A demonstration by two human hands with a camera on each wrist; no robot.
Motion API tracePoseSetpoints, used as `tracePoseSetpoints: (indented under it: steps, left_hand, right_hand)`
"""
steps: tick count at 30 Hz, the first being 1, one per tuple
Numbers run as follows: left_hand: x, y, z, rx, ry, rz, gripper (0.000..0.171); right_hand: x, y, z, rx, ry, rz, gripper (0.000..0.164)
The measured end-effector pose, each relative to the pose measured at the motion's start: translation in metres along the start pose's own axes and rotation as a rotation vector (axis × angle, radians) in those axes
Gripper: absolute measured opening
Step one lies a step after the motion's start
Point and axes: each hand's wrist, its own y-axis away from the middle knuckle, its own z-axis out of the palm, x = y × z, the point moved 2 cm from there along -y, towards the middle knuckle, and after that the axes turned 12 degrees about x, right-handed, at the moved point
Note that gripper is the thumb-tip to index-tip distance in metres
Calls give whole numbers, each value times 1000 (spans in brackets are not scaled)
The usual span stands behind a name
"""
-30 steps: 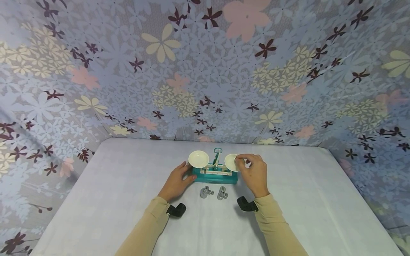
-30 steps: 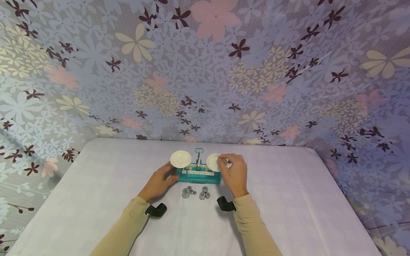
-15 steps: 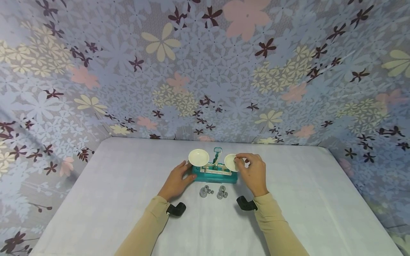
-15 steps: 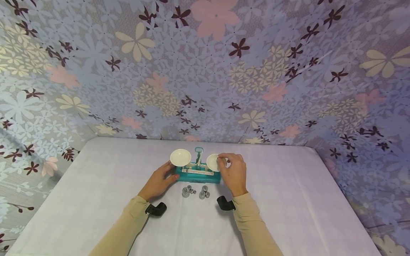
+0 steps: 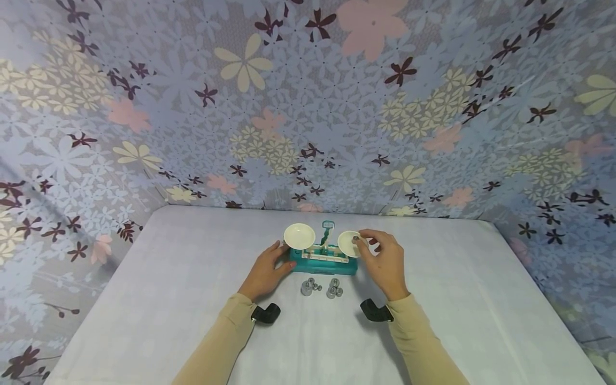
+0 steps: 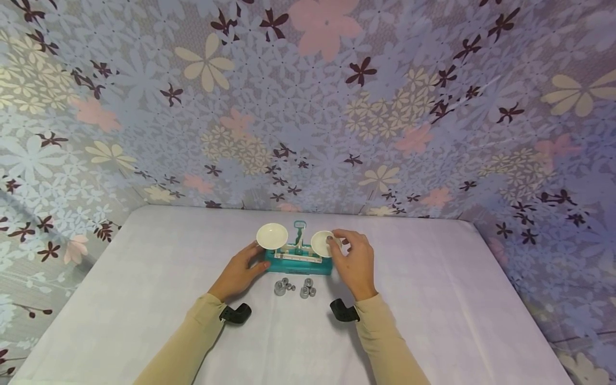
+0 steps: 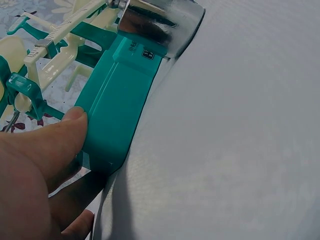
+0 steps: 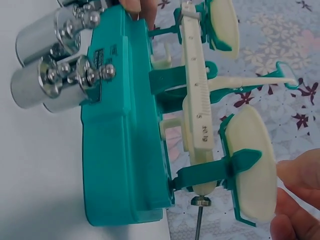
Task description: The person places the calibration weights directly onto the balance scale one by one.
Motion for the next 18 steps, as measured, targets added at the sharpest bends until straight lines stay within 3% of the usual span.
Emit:
tracePoseSetpoints:
  steps: [18]
  left_hand:
    - [-1,0,0,1,-3,-1,61]
  right_hand:
    - [-17,23,-18,-53,-42,-15,27]
